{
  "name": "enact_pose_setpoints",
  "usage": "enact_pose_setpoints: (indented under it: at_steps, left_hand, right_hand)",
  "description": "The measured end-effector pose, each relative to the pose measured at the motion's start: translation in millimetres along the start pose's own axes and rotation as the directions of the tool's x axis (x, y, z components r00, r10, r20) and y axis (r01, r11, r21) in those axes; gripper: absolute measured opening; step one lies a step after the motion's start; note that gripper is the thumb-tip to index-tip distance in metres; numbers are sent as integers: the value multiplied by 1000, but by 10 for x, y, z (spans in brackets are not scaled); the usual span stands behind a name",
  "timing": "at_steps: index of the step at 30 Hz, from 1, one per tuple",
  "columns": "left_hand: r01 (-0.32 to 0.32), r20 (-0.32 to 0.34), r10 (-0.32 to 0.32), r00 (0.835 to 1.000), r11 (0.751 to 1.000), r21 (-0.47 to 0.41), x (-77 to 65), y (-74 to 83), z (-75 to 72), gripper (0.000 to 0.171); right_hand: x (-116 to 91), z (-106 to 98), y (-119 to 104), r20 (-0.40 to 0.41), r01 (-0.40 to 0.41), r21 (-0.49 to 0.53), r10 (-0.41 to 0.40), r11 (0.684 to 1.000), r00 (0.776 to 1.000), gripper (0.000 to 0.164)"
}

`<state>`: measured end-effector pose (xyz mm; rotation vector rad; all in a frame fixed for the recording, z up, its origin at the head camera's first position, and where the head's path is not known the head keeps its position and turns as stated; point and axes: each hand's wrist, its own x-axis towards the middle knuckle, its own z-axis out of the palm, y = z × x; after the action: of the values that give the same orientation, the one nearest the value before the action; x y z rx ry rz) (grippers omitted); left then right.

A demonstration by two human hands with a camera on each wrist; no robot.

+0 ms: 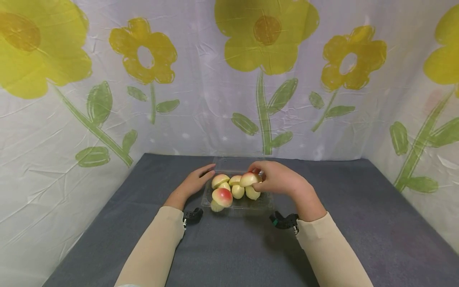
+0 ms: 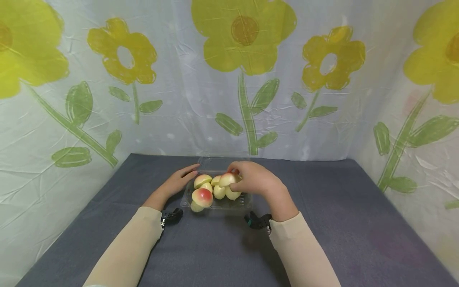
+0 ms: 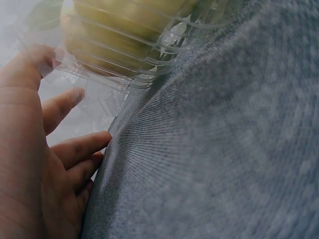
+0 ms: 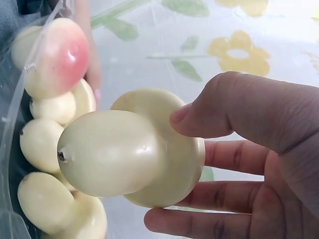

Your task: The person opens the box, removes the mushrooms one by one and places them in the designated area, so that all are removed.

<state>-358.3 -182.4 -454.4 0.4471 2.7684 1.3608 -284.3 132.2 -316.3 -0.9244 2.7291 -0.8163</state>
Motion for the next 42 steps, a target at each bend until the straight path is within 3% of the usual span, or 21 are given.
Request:
enact_pose_setpoints:
  at_steps: [6,27,42]
  left_hand:
    - [5,3,-5,1000,1000,-7,3,-6,7,63]
    - [-7,2,7,1000,1000,-16,-6,-2,0,63]
    - [-3,5,3,1000,1000,-15,-8,-1,-8,63]
  right_hand:
    - [-42,-70,56,-11,-36,50,37,998,999,38]
    - [-166,-313,355,-58,-130,44,133,991,989,43]
    - [-223,-401,580,-96,-177,102,186,979,978,48]
